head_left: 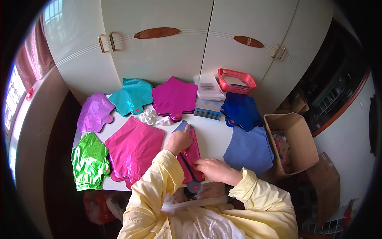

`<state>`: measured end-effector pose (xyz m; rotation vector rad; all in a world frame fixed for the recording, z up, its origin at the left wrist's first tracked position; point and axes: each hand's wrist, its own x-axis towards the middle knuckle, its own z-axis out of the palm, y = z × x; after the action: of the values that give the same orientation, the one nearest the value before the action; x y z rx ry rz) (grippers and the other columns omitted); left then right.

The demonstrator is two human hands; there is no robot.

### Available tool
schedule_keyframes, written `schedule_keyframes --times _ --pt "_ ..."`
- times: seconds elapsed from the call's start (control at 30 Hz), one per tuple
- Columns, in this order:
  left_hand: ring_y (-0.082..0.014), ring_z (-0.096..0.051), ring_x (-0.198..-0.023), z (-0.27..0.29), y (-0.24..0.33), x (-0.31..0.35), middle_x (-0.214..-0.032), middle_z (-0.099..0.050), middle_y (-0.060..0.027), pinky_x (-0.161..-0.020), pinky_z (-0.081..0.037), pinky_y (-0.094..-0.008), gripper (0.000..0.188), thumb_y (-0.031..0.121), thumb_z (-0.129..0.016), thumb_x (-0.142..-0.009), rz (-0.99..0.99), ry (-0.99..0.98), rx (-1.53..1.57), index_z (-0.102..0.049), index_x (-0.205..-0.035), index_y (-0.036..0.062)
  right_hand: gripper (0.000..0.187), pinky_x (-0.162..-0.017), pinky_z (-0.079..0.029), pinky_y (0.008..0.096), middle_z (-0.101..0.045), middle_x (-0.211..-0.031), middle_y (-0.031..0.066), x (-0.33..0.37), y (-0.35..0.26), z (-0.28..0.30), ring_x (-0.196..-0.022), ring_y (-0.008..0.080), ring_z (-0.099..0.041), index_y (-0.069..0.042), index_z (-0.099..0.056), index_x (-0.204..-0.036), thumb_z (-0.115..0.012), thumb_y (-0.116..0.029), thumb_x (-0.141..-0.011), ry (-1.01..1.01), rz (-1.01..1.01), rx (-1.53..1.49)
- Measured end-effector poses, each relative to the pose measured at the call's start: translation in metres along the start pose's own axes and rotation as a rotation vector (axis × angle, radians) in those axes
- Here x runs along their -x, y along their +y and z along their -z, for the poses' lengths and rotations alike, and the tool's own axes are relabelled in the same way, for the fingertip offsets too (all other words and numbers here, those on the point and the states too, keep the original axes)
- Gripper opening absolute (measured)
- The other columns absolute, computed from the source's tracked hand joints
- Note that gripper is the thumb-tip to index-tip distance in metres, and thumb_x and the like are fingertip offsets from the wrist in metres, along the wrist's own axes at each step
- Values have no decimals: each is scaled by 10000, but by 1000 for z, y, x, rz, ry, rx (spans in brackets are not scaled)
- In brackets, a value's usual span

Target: Folding colored plastic sheets and placing them into clear bags with cardboard header inserts.

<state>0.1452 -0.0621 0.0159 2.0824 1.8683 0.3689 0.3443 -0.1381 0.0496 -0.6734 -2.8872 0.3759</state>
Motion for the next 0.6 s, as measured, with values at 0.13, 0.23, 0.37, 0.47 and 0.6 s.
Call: schedule_keyframes --times 0.13,0.23,0.37,0.47,0.6 --pt "-408 -649 -810 5 8 13 -895 -639 -247 -693 -523 -468 571 275 -579 -833 1 95 -31 -438 -1332 37 206 -814 -526 364 -631 -1039 95 -3 -4 -13 -956 266 -629 -40 -649 -939 -605 -63 -739 -92 -85 0" --pt "-358 -607 -993 9 17 32 -1050 -615 -208 -805 -500 -433 503 244 -627 -790 -75 95 -104 -532 -1246 54 231 -804 -527 370 -620 -1009 92 -1 -8 -21 -937 271 -625 -42 -649 -921 -668 -74 -692 84 -78 -30" --pt "-310 -504 -1192 4 16 74 -1219 -569 -143 -992 -405 -392 396 217 -625 -789 -368 105 -42 -613 -1158 73 286 -784 -527 365 -586 -935 78 0 -19 -12 -881 268 -615 -40 -644 -901 -741 -104 -639 152 -90 -84" --pt "-322 -478 -1228 -12 4 90 -1288 -537 -119 -1009 -388 -406 415 183 -609 -778 -375 238 -158 -594 -1176 65 279 -780 -522 359 -565 -894 72 1 -22 -12 -877 264 -603 -41 -643 -866 -764 -124 -629 138 -113 -53" --pt "-356 -475 -1209 -19 -11 86 -1316 -491 -219 -1014 -380 -432 435 173 -614 -778 -233 334 -139 -578 -1189 33 173 -771 -510 352 -558 -856 68 -1 -23 -24 -909 259 -591 -44 -638 -806 -725 -142 -692 168 -135 12"
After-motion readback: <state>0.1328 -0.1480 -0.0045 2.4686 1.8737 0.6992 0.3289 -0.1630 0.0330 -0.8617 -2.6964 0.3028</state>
